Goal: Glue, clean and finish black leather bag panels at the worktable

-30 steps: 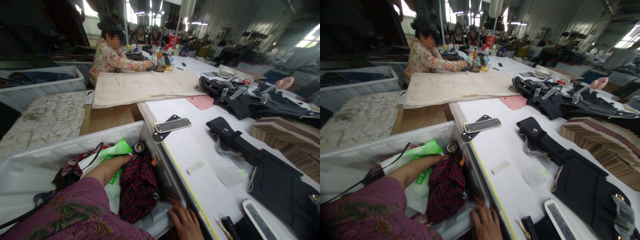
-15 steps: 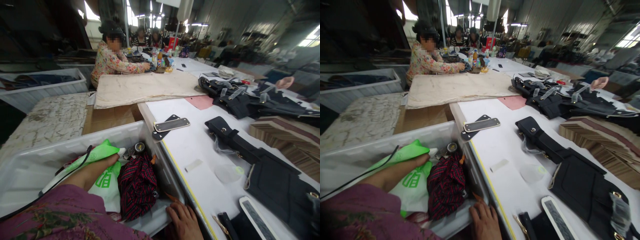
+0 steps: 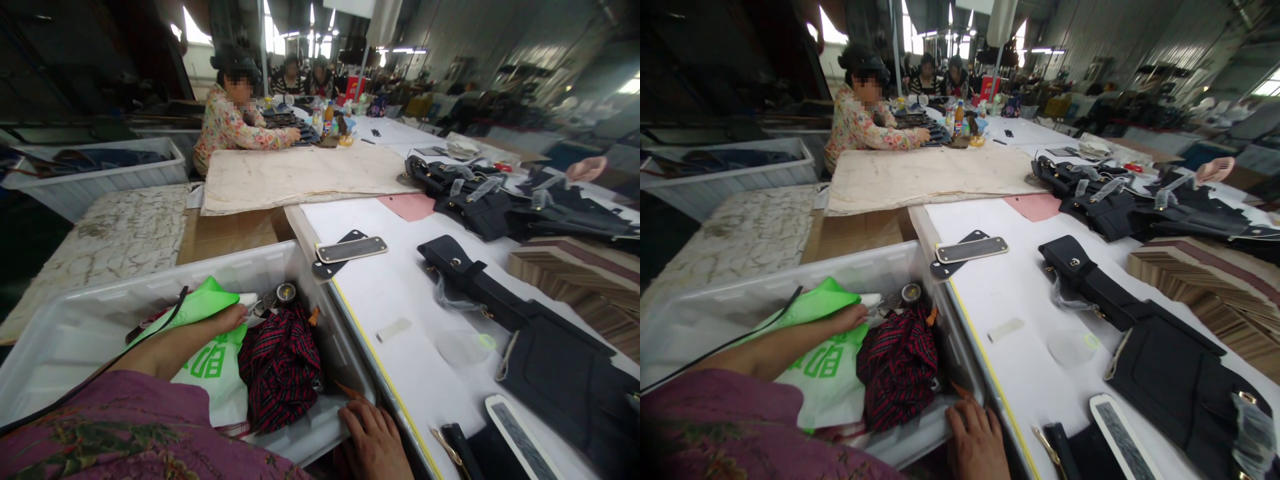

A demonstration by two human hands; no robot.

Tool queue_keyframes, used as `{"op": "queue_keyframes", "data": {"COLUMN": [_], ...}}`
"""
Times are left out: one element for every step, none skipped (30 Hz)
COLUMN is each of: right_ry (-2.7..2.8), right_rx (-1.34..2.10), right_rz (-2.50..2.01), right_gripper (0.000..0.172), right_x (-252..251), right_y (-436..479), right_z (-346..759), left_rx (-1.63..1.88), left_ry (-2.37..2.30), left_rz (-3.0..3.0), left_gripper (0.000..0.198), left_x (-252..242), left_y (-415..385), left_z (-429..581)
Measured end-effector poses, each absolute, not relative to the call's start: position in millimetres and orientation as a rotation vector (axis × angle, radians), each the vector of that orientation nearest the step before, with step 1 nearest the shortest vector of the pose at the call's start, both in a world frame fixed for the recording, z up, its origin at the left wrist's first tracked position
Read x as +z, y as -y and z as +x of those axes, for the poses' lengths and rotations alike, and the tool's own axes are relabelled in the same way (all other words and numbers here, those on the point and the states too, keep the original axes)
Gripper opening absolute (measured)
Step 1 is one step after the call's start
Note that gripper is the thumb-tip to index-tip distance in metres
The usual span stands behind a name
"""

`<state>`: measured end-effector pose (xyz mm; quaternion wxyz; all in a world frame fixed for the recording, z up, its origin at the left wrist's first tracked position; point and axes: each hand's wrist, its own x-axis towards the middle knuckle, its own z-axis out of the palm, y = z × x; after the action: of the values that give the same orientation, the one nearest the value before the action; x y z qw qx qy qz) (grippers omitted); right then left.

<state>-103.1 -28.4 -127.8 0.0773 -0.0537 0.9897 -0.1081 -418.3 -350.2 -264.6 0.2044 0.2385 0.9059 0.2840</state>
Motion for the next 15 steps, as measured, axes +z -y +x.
{"op": "queue_keyframes", "data": {"right_ry": [-2.951,-2.940,-2.930,-2.920,-2.913,-2.905,-2.896,-2.888,-2.877,-2.865,-2.849,-2.834,-2.827,-2.835,-2.864], "right_rx": [-0.334,-0.335,-0.330,-0.326,-0.326,-0.332,-0.343,-0.356,-0.370,-0.387,-0.414,-0.454,-0.500,-0.546,-0.587], "right_rz": [-0.152,-0.142,-0.138,-0.136,-0.131,-0.131,-0.127,-0.116,-0.108,-0.095,-0.087,-0.072,-0.043,-0.007,0.036], "right_gripper": [0.044,0.045,0.047,0.047,0.047,0.047,0.046,0.045,0.045,0.046,0.047,0.047,0.047,0.047,0.048], "right_x": [-127,-127,-127,-126,-126,-126,-126,-126,-126,-126,-126,-125,-123,-118,-111], "right_y": [29,30,30,30,30,30,30,30,30,29,28,27,26,26,26], "right_z": [-103,-103,-103,-103,-103,-103,-102,-102,-102,-101,-100,-99,-98,-97,-96], "left_rx": [0.811,0.838,0.868,0.900,0.933,0.967,1.001,1.036,1.069,1.101,1.135,1.170,1.207,1.254,1.316], "left_ry": [-2.545,-2.562,-2.573,-2.573,-2.562,-2.544,-2.523,-2.501,-2.481,-2.465,-2.451,-2.438,-2.425,-2.416,-2.409], "left_rz": [0.679,0.698,0.726,0.762,0.805,0.846,0.879,0.903,0.917,0.926,0.937,0.954,0.980,1.011,1.043], "left_gripper": [0.023,0.022,0.021,0.021,0.021,0.021,0.021,0.022,0.025,0.028,0.031,0.034,0.036,0.037,0.037], "left_x": [-261,-256,-250,-243,-235,-226,-215,-203,-189,-173,-156,-137,-116,-95,-74], "left_y": [348,345,341,336,330,323,315,306,296,286,275,263,250,238,224], "left_z": [-420,-421,-423,-424,-425,-426,-427,-427,-428,-429,-430,-430,-430,-428,-424]}}
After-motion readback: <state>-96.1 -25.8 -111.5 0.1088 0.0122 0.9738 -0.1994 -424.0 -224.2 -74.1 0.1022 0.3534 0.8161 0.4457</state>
